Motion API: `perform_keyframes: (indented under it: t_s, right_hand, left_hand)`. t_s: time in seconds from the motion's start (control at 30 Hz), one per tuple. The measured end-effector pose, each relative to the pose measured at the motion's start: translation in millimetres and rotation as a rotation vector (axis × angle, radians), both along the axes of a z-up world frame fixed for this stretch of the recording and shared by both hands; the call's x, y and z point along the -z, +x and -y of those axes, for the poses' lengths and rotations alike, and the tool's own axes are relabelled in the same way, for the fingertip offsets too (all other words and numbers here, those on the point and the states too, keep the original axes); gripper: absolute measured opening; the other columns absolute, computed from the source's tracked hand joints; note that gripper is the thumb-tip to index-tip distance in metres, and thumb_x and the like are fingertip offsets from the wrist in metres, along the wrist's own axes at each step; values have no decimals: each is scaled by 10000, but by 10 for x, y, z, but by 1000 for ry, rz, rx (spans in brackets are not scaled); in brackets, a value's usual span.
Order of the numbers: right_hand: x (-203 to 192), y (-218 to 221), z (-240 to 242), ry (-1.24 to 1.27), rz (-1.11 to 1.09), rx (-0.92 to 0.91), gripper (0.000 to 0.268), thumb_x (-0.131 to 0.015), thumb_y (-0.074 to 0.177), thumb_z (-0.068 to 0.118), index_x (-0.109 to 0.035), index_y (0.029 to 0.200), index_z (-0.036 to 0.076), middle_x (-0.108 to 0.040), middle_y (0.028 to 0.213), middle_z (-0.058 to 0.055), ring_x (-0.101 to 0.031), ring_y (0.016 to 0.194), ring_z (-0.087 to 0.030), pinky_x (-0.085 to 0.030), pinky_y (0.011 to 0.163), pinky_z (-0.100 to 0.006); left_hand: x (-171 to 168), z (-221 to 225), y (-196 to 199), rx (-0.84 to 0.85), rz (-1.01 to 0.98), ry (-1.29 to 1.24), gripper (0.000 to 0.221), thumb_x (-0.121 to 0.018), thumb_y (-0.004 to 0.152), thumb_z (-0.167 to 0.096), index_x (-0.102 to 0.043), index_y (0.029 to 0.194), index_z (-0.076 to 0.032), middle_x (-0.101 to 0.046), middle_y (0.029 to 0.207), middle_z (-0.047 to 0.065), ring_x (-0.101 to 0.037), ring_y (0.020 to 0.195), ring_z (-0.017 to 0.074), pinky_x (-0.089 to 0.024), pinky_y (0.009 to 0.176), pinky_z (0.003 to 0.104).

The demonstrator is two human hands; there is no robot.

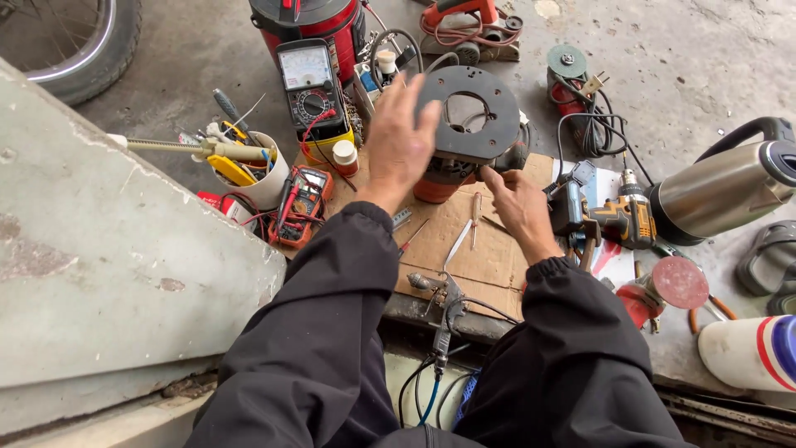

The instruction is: Disassembling and inspecting a handheld router using a screwdriver and pliers on a floor-based workspace.

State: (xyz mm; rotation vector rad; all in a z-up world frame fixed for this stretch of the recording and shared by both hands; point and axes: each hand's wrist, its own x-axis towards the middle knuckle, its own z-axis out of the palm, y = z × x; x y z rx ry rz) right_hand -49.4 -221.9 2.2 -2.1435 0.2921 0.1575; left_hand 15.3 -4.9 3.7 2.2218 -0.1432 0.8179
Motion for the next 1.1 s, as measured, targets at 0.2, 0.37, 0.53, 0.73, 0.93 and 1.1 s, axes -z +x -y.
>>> perform_keyframes:
  t_s: [0.2,0.37,0.53,0.73,0.93,1.1]
  right_hand:
    - [251,275,-257,-189,116,29,754,-446,1102,627,-694,1216,-75,-769,1186,-272,-754,1004,-376,-599,862,-471]
    - [465,363,-207,-24,193,103,463,-476,1155,384,-641,1042,-33,-763,971,-180,-784,832,-307,-606,760,-416]
    - [423,438,-175,513,53,290,404,-435,1119,238,-680,959,-41,-753,846,-137,-778,741,-217,-659,711,-315]
    - [440,405,60,701,-226,296,454,-472,1138,228,-591,1367,-145,-775,1091,-358,-830,853,-398,-713,758,-358]
    - [-265,478,182,131,464,274,329,-444,1165,261,-594,1266,-13,-705,853,-36,-678,700,-115,-561,641,-282]
    - [-1132,906,75,-331,892,-207,636,-341,1257,534,-443,1629,29,-653,1519,-360,-645,1386,-499,-503,1076,-642]
  left_hand:
    - [-6,575,541,131,-65,496,780,-515,1120,-627,-456,1697,-106,-316,1799,216,-283,1675,421,-72,1379,618]
    - [29,643,562,39,-129,545,915,-394,1076,-781,-451,1689,-103,-410,1748,257,-331,1638,462,-90,1348,632]
    - [11,603,565,13,-110,548,870,-389,1099,-755,-480,1681,-115,-431,1746,230,-362,1630,447,-114,1356,622]
    - [-26,605,534,33,-100,529,832,-428,1102,-717,-501,1662,-107,-443,1736,235,-358,1629,451,-108,1353,626]
    - [-116,423,703,117,-112,516,720,-402,1143,-610,-537,1625,-92,-495,1703,209,-413,1600,393,-242,1318,596]
    - [-640,138,930,38,272,297,408,-541,1165,-428,-652,1391,-107,-760,1312,105,-711,1207,301,-541,1090,499]
